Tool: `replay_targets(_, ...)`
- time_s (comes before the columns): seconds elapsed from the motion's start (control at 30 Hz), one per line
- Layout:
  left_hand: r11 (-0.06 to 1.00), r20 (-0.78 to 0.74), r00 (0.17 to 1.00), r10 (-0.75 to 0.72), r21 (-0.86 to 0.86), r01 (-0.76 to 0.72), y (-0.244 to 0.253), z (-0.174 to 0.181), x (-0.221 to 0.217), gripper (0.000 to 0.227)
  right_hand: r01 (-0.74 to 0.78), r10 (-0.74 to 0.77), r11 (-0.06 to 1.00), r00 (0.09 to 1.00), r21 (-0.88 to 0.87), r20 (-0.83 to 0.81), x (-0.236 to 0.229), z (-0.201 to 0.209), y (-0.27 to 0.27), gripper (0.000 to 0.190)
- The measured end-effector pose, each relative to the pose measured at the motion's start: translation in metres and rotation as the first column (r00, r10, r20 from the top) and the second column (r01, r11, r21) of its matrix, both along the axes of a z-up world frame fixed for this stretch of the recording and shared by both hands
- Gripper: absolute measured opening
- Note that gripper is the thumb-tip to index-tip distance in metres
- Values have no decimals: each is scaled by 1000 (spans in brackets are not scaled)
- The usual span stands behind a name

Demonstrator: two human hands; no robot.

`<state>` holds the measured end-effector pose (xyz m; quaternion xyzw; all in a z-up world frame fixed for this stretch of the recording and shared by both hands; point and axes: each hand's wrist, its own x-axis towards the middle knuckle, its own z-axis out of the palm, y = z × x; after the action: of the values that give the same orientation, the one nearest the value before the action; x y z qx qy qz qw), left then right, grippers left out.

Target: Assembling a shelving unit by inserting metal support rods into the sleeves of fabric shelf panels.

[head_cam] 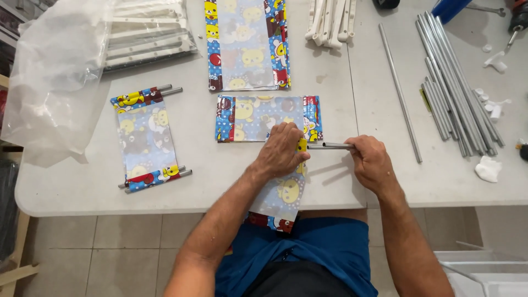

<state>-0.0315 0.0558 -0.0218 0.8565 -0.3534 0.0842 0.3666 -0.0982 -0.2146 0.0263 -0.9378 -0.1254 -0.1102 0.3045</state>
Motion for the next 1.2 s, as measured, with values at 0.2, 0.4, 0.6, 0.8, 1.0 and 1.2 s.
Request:
replay_targets(0.2,1000,-9,1000,-25,-8,25,1,0,3,64,10,-10,1000,1000,-21,9,5,0,0,13)
replay_targets(0.4,999,-17,999,-35,-13,35,2,3,1,62,35,-36,999,999,-39,-4,3,11,2,13)
replay_targets(0.6,999,17,999,-33,-42,34,1,0,1,61,35,-35,998,999,-47,-2,5,8,1,14)
replay_targets(0.8,999,10,1000,-27,-45,27,1,0,1,63,39,-38,997,999,-69,17,6,11,3,14)
replay_targets(1.0,998,19,999,-39,-45,39,1,1,1,63,35,-28,992,998,-123,63,8,10,2,15)
replay_targets(1.2,997,28,999,-41,-69,43,1,-1,1,62,31,-19,990,996,-138,89,8,14,3,15)
